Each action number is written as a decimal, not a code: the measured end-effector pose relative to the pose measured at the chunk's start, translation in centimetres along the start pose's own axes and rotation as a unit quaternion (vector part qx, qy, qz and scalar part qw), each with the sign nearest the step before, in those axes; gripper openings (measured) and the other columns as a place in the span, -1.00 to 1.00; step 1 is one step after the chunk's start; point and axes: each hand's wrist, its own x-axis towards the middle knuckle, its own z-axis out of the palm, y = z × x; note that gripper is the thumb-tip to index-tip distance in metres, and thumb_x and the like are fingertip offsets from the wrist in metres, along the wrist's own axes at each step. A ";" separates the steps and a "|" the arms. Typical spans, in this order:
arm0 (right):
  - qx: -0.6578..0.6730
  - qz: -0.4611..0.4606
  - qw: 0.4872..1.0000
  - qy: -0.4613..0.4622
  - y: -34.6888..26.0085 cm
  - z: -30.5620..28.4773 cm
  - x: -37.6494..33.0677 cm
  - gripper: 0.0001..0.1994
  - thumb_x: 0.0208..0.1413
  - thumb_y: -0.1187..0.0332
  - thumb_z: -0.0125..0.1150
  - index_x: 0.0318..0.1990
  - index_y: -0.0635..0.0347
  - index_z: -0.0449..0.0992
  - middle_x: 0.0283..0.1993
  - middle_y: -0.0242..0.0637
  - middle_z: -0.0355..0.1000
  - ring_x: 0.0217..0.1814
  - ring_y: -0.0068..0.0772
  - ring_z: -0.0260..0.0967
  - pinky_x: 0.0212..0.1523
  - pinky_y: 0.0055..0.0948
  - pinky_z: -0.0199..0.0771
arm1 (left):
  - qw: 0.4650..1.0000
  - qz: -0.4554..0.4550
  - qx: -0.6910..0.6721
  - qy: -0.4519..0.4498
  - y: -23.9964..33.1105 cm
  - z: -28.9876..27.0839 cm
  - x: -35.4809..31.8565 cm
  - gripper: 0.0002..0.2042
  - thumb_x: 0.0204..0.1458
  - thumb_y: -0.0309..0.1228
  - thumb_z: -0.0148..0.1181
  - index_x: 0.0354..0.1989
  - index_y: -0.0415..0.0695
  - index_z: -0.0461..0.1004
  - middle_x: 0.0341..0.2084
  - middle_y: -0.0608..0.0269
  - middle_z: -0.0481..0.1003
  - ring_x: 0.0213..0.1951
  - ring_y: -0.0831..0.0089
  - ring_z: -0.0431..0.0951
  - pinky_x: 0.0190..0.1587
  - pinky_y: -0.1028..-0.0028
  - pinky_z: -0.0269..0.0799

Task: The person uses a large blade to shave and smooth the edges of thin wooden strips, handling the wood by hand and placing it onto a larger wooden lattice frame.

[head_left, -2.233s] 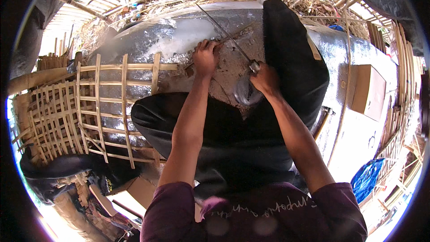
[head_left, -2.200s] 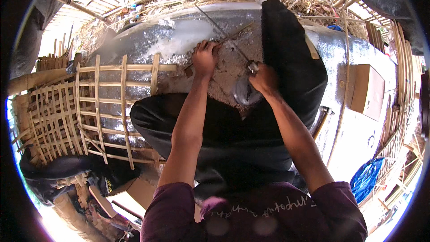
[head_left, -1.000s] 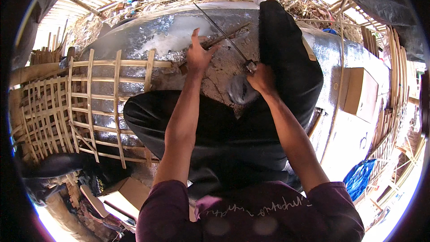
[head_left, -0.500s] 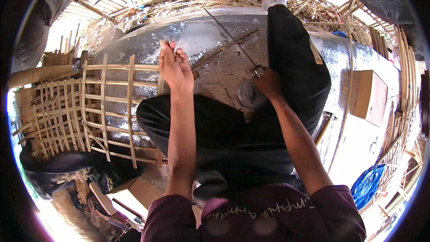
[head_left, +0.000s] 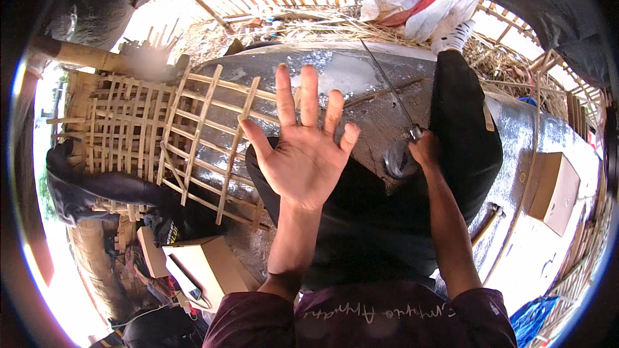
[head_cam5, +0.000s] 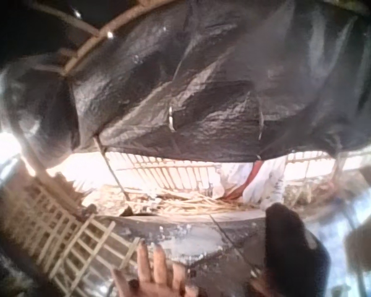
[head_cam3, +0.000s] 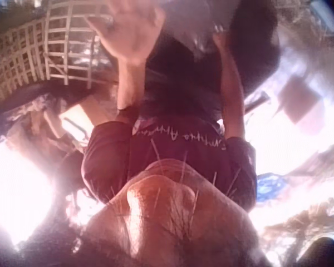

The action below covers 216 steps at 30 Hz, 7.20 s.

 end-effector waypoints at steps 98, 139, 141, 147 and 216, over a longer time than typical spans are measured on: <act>0.169 -0.125 0.972 0.103 -5.1 -8.5 -1.1 -0.87 -0.10 0.40 0.23 -0.41 0.25 0.45 -0.64 -0.19 0.39 -0.64 -0.37 0.41 -0.58 -0.41 0.34 | 0.395 0.034 0.918 0.007 -4.8 -29.1 1.5 -0.85 -0.05 -0.28 0.24 -0.44 -0.09 0.52 -0.42 0.25 0.47 -0.28 0.17 0.48 -0.19 0.22 0.35; 0.041 -0.011 0.999 -0.016 -2.2 -2.0 0.0 -0.70 -0.07 0.29 0.22 -0.15 0.20 0.50 -0.28 0.01 0.52 -0.23 0.10 0.49 -0.26 -0.14 0.51 | 0.369 0.048 0.928 -0.009 -5.5 -29.8 1.6 -0.87 -0.06 -0.36 0.25 -0.41 -0.10 0.47 -0.42 0.21 0.40 -0.29 0.15 0.44 -0.23 0.19 0.37; 0.090 -0.041 0.995 0.028 -2.7 -2.5 0.0 -0.72 -0.08 0.31 0.23 -0.18 0.21 0.50 -0.29 0.02 0.51 -0.25 0.08 0.49 -0.31 -0.18 0.51 | 0.364 0.053 0.930 -0.014 -5.5 -29.5 1.4 -0.87 -0.06 -0.36 0.24 -0.41 -0.11 0.46 -0.42 0.19 0.40 -0.30 0.14 0.44 -0.24 0.19 0.37; 0.162 -0.122 0.971 0.126 -5.2 -5.0 0.3 -0.82 -0.10 0.41 0.20 -0.30 0.25 0.47 -0.50 0.04 0.42 -0.38 0.10 0.47 -0.47 -0.25 0.39 | 0.391 0.051 0.919 -0.021 -5.3 -29.3 1.4 -0.88 -0.06 -0.38 0.24 -0.43 -0.12 0.46 -0.42 0.17 0.40 -0.31 0.09 0.44 -0.26 0.17 0.37; 0.087 0.034 0.996 -0.008 -4.1 -2.8 0.7 -0.65 -0.12 0.31 0.26 -0.13 0.26 0.51 -0.20 0.07 0.50 -0.08 -0.01 0.48 -0.10 -0.17 0.47 | 0.384 0.068 0.921 -0.012 -5.4 -30.2 2.1 -0.89 -0.11 -0.40 0.28 -0.47 -0.12 0.49 -0.43 0.22 0.45 -0.31 0.14 0.45 -0.27 0.22 0.43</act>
